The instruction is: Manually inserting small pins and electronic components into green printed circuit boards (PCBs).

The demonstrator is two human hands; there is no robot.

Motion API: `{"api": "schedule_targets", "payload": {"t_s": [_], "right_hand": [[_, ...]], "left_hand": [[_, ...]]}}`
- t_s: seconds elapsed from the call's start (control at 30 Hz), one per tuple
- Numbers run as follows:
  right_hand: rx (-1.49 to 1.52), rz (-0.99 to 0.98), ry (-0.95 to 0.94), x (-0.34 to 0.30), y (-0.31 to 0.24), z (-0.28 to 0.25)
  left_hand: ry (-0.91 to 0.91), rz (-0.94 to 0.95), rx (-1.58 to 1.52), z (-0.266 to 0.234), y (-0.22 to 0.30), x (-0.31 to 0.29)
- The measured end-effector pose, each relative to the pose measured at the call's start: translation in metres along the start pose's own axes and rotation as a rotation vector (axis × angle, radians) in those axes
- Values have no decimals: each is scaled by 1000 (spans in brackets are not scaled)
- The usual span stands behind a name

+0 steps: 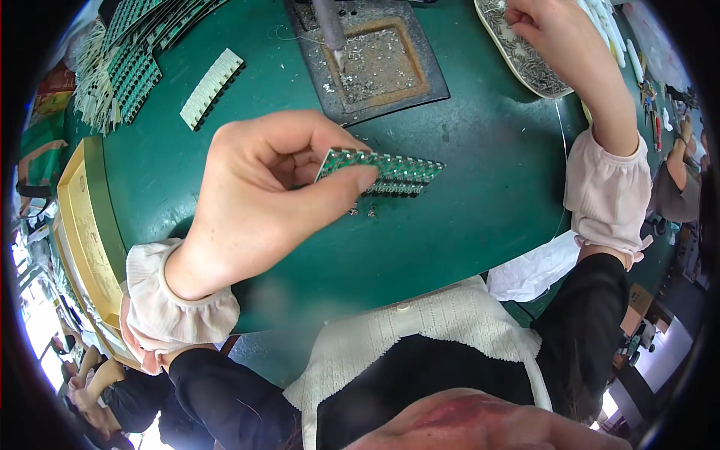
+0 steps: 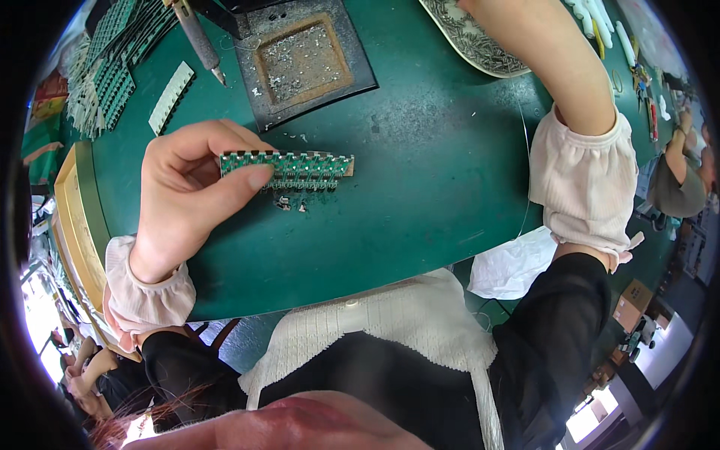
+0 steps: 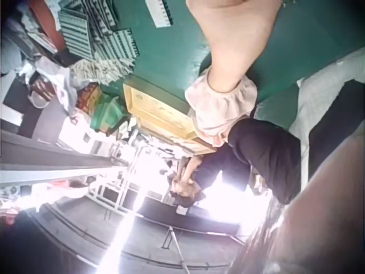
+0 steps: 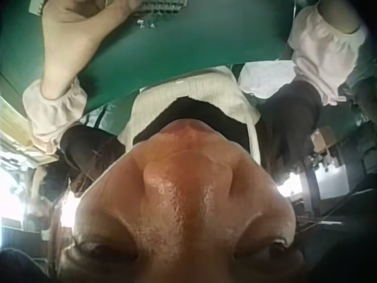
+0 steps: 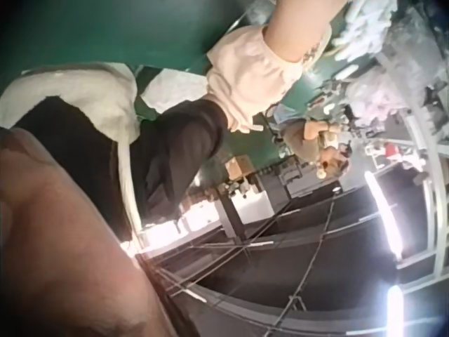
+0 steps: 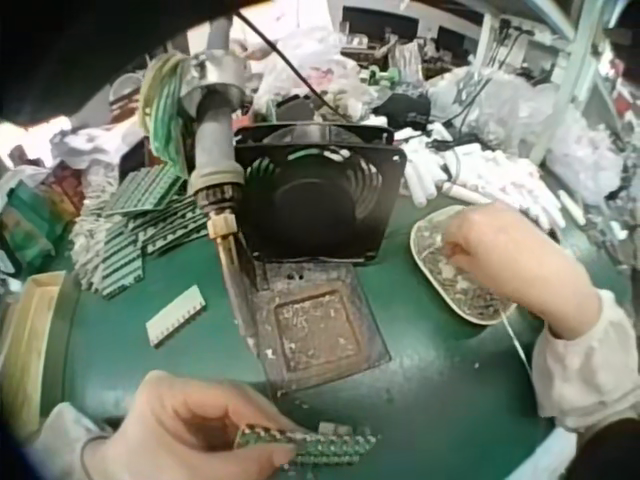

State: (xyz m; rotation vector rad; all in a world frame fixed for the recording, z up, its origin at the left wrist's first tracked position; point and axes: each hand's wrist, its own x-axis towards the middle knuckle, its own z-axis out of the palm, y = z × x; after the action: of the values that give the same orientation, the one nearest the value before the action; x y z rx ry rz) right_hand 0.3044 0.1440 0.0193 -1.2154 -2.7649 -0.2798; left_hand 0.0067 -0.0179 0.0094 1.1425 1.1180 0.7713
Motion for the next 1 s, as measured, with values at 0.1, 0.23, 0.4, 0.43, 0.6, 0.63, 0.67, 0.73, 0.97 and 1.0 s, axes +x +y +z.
{"api": "schedule_targets", "payload": {"t_s": [0.1,0.23,0.4,0.43,0.6,0.63,0.67,0.73,0.97,1.0], "right_hand": [[-43,29,-78,3,-3,0],[-57,121,-72,5,-13,-9],[490,193,183,7,-72,-38],[476,213,188,-3,-73,-45],[847,201,-86,-20,-75,-40],[847,203,-85,-22,-77,-39],[899,84,-87,-23,-81,-36],[966,-92,-169,-20,-83,-38],[1086,-209,-262,-15,-90,-31],[1088,-211,-263,-14,-89,-32]], "left_hand": [[-38,167,68,1,-4,-2],[-93,488,406,-2,-6,4],[83,1098,1015,2,-20,10],[141,1188,1101,6,-21,13],[110,1189,1098,4,-21,4],[93,1192,1095,3,-20,2],[77,1193,1093,3,-20,0],[67,1224,1095,2,-20,3],[67,1271,1099,-1,-19,6],[68,1268,1100,-1,-19,6]]}}
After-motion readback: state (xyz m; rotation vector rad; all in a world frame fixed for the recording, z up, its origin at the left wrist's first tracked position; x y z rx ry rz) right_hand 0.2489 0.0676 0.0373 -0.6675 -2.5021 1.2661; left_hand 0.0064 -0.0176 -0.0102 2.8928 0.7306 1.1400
